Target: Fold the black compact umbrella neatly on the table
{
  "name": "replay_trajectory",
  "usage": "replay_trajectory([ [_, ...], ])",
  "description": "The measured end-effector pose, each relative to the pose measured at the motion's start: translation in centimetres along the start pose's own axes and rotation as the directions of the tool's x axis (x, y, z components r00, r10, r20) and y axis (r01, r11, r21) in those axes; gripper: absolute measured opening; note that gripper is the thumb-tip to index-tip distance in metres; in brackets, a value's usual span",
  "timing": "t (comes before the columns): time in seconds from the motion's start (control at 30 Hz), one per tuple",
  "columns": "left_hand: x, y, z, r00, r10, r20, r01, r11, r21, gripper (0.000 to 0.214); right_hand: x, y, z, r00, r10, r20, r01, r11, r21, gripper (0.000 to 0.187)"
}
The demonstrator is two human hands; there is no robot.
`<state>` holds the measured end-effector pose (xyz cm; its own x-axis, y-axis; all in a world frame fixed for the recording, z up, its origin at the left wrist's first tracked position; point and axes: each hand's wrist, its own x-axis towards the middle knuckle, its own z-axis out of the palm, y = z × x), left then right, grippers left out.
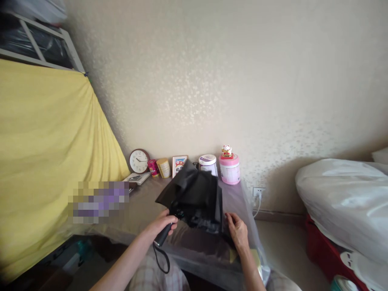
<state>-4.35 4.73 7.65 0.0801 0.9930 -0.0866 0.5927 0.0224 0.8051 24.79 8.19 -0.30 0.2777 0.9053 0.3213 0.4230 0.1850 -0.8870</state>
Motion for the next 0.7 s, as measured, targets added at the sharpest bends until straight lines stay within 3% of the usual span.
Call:
replay_trajectory([
  [0.1,-0.1,0.6,0.7,1.000,0.025,-0.007,-0.025,0.996,-0.080,0.020,-0.1,-0.1,-0.2,0.998,-0.021,0.062,0.020,1.000,0.019,0.049],
  [0.3,-0.2,1.6,1.5,0.993,0.059,-0.107,-0.076,0.984,-0.164,0.045,-0.2,-0.5,-0.5,0.997,-0.035,0.068,0.033,0.999,0.030,0.045],
  [0.43,-0.1,1.1,2.2,0.997,-0.049,-0.056,0.033,0.968,-0.247,0.028,-0.3,-0.3,-0.6,0.996,-0.035,0.079,0.032,0.999,0.041,0.045],
  [0.53,-0.1,1.1,2.4,0.994,-0.107,-0.037,0.088,0.935,-0.344,0.026,-0.3,0.0,-0.4,0.997,-0.018,0.071,0.015,0.999,0.038,0.044],
  [0.7,-0.9,2.3,1.8,0.989,-0.132,0.074,0.149,0.779,-0.609,0.025,0.5,0.6,-0.5,0.999,-0.032,0.031,0.029,0.997,0.072,0.049],
])
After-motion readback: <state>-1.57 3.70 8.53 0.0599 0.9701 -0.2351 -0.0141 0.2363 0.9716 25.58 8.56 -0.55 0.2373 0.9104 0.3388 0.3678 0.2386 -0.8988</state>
